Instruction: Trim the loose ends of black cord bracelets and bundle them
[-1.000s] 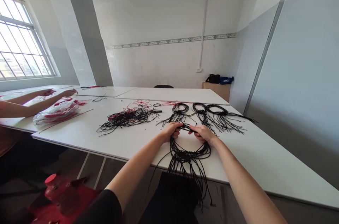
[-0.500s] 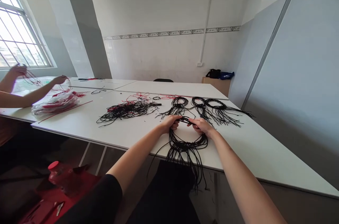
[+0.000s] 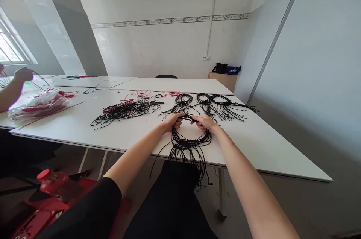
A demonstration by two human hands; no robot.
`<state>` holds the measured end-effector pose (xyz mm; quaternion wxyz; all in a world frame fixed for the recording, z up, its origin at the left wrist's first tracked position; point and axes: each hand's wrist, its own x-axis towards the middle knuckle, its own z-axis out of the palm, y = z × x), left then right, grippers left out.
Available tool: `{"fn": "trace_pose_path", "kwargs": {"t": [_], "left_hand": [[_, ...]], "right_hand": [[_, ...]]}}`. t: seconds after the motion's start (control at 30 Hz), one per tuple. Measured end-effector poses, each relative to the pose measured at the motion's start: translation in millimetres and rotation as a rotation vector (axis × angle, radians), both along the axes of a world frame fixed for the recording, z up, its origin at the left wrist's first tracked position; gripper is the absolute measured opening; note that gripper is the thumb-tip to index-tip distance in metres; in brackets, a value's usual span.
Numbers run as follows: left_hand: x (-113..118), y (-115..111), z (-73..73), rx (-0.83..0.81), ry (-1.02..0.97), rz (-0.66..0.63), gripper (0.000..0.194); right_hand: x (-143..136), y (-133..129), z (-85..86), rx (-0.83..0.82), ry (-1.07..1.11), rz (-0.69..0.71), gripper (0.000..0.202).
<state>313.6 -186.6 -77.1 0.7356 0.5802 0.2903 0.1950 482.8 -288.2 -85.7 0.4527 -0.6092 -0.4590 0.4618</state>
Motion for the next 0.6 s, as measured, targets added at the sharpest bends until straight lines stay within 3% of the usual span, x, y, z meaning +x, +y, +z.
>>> {"fn": "trace_pose_path", "kwargs": {"t": [0.37, 0.6], "left_hand": [[-2.6, -7.0, 0.3, 0.015, -0.009, -0.003, 0.030], [-7.8, -6.6, 1.9, -0.028, 0.024, -0.074, 0.020]], "right_hand": [[-0.3, 2.9, -5.9, 0.020, -0.008, -0.034, 0.036], [-7.3, 3.3, -7.4, 0.011, -0.081, -0.041, 0.055]]}}
